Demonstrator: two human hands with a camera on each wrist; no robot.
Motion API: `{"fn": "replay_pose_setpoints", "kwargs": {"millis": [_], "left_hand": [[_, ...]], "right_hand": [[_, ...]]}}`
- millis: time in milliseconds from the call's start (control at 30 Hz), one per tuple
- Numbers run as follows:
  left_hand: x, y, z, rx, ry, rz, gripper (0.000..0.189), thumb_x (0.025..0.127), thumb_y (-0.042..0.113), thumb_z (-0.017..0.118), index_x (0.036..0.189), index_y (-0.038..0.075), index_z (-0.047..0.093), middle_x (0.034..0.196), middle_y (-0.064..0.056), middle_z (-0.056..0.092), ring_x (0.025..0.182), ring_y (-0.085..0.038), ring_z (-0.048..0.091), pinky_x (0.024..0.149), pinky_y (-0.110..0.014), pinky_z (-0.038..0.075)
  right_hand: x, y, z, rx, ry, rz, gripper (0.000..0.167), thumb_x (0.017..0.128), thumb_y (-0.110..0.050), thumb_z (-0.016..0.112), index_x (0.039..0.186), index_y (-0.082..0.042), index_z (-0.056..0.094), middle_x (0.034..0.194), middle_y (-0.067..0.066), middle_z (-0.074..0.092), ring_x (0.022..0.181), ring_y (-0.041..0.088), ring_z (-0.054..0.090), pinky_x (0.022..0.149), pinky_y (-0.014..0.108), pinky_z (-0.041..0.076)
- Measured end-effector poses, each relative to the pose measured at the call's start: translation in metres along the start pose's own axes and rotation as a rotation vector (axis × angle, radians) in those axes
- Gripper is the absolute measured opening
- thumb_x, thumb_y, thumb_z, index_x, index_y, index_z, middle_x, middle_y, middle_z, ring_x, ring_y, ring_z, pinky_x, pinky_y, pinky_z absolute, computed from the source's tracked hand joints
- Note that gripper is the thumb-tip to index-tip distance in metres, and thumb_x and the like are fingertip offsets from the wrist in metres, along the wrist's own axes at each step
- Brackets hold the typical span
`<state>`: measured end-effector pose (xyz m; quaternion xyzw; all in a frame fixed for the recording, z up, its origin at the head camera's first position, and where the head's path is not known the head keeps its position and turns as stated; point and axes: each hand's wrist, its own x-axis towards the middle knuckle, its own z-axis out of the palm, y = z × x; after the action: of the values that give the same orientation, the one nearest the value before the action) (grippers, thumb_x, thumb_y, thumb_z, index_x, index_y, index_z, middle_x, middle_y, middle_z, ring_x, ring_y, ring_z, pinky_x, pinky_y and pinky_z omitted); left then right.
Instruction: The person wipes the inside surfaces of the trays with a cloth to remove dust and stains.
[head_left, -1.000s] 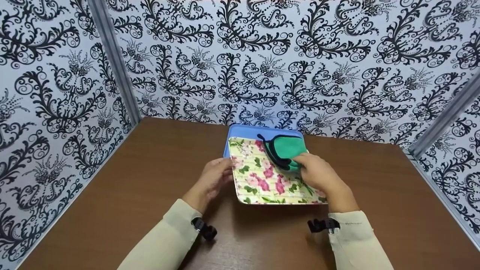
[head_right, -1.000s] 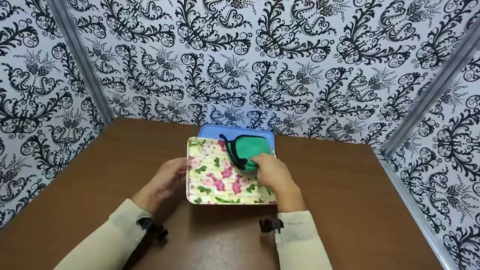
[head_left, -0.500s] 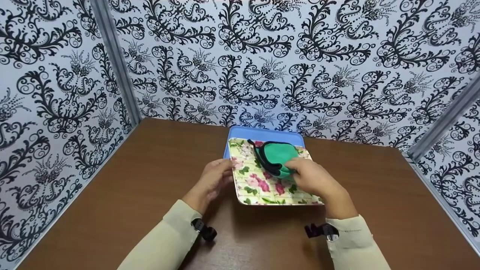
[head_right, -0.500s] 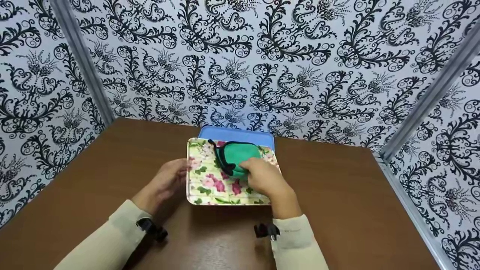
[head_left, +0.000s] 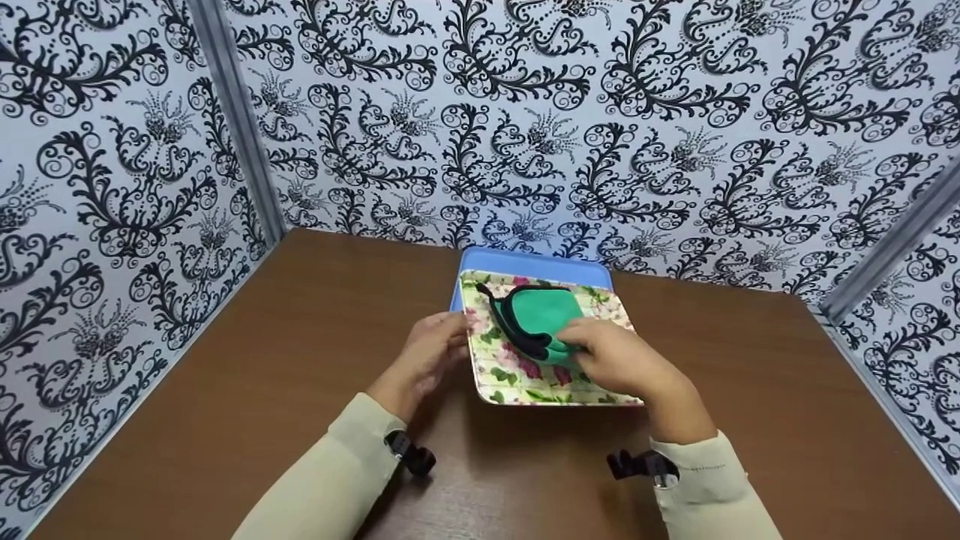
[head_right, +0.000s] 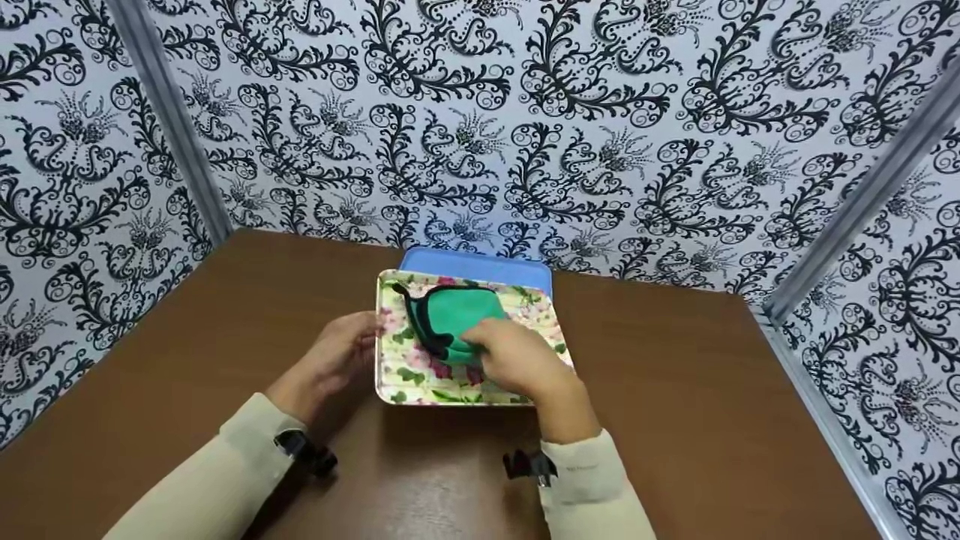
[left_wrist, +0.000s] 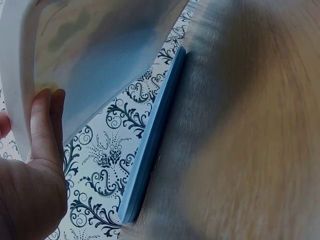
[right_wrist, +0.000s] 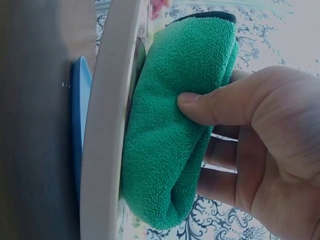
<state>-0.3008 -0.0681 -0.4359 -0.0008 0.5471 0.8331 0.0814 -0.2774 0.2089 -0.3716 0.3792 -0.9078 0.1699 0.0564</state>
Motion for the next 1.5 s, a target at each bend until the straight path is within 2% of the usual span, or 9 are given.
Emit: {"fn": "replay_pose_setpoints", "kwargs": {"millis": [267, 500, 667, 800, 900, 1033, 1200, 1333, 1500], "left_hand": [[0.001, -0.001, -0.002, -0.013, 0.015, 0.010, 0.011, 0.096, 0.010, 0.064, 0.095, 0.002, 0.071, 0.082, -0.003, 0.073, 0.076, -0.013, 0.070, 0.069, -0.025, 0.061], [0.003, -0.002, 0.000, -0.038, -0.011, 0.037, 0.015, 0.096, 0.009, 0.061, 0.083, 0.008, 0.068, 0.076, 0.000, 0.070, 0.073, -0.011, 0.068, 0.068, -0.026, 0.060], [0.004, -0.002, 0.000, -0.036, 0.007, 0.029, 0.010, 0.093, 0.008, 0.062, 0.085, 0.007, 0.068, 0.077, -0.001, 0.070, 0.075, -0.012, 0.068, 0.070, -0.027, 0.061], [0.004, -0.002, 0.001, -0.016, 0.025, 0.030, 0.011, 0.093, 0.009, 0.063, 0.084, 0.008, 0.069, 0.077, 0.000, 0.069, 0.074, -0.011, 0.067, 0.069, -0.026, 0.060], [0.002, -0.002, 0.002, -0.026, 0.025, 0.031, 0.014, 0.093, 0.006, 0.060, 0.081, 0.009, 0.068, 0.075, 0.001, 0.067, 0.072, -0.011, 0.066, 0.068, -0.025, 0.059], [0.001, -0.002, 0.002, -0.044, 0.017, 0.036, 0.016, 0.094, 0.004, 0.060, 0.081, 0.009, 0.068, 0.074, 0.001, 0.065, 0.071, -0.010, 0.064, 0.067, -0.024, 0.058], [-0.001, -0.002, 0.002, -0.044, 0.018, 0.034, 0.014, 0.098, 0.005, 0.056, 0.095, 0.002, 0.070, 0.075, 0.000, 0.063, 0.071, -0.010, 0.062, 0.066, -0.024, 0.058], [0.000, -0.002, 0.001, -0.039, 0.013, 0.025, 0.014, 0.095, 0.005, 0.056, 0.098, 0.001, 0.070, 0.075, 0.001, 0.063, 0.070, -0.009, 0.059, 0.063, -0.022, 0.055], [0.001, -0.003, 0.000, -0.024, 0.003, 0.010, 0.012, 0.094, 0.008, 0.059, 0.087, 0.007, 0.069, 0.078, 0.000, 0.069, 0.072, -0.010, 0.066, 0.064, -0.022, 0.057]], "right_hand": [[0.005, -0.012, 0.000, 0.051, 0.001, -0.080, 0.032, 0.085, 0.014, 0.054, 0.092, -0.012, 0.072, 0.095, 0.001, 0.067, 0.089, 0.018, 0.062, 0.080, 0.036, 0.055], [0.001, -0.016, 0.008, -0.037, 0.063, -0.145, 0.038, 0.086, 0.015, 0.056, 0.103, -0.012, 0.077, 0.102, 0.002, 0.071, 0.096, 0.020, 0.069, 0.085, 0.039, 0.060], [-0.007, -0.017, 0.017, -0.097, 0.127, -0.188, 0.041, 0.085, 0.013, 0.064, 0.111, -0.015, 0.080, 0.105, 0.001, 0.069, 0.099, 0.019, 0.068, 0.084, 0.037, 0.060], [-0.013, -0.018, 0.024, -0.177, 0.199, -0.244, 0.041, 0.079, 0.004, 0.080, 0.112, -0.021, 0.081, 0.105, -0.001, 0.068, 0.096, 0.018, 0.066, 0.077, 0.036, 0.059], [-0.016, -0.015, 0.028, -0.239, 0.241, -0.303, 0.044, 0.074, -0.002, 0.087, 0.112, -0.024, 0.080, 0.104, 0.000, 0.067, 0.093, 0.019, 0.066, 0.074, 0.036, 0.058], [-0.019, -0.011, 0.029, -0.289, 0.280, -0.387, 0.047, 0.074, 0.002, 0.084, 0.113, -0.025, 0.080, 0.103, 0.003, 0.068, 0.090, 0.020, 0.065, 0.075, 0.036, 0.058], [-0.024, -0.003, 0.026, -0.329, 0.297, -0.466, 0.046, 0.077, 0.005, 0.079, 0.114, -0.023, 0.079, 0.103, 0.004, 0.068, 0.091, 0.021, 0.065, 0.076, 0.036, 0.059], [-0.029, 0.004, 0.023, -0.380, 0.289, -0.470, 0.045, 0.077, 0.004, 0.079, 0.113, -0.023, 0.079, 0.106, 0.004, 0.068, 0.094, 0.021, 0.064, 0.076, 0.037, 0.059], [-0.036, 0.013, 0.023, -0.428, 0.285, -0.449, 0.036, 0.081, -0.004, 0.079, 0.113, -0.023, 0.079, 0.108, 0.004, 0.068, 0.098, 0.022, 0.065, 0.079, 0.037, 0.059]]}}
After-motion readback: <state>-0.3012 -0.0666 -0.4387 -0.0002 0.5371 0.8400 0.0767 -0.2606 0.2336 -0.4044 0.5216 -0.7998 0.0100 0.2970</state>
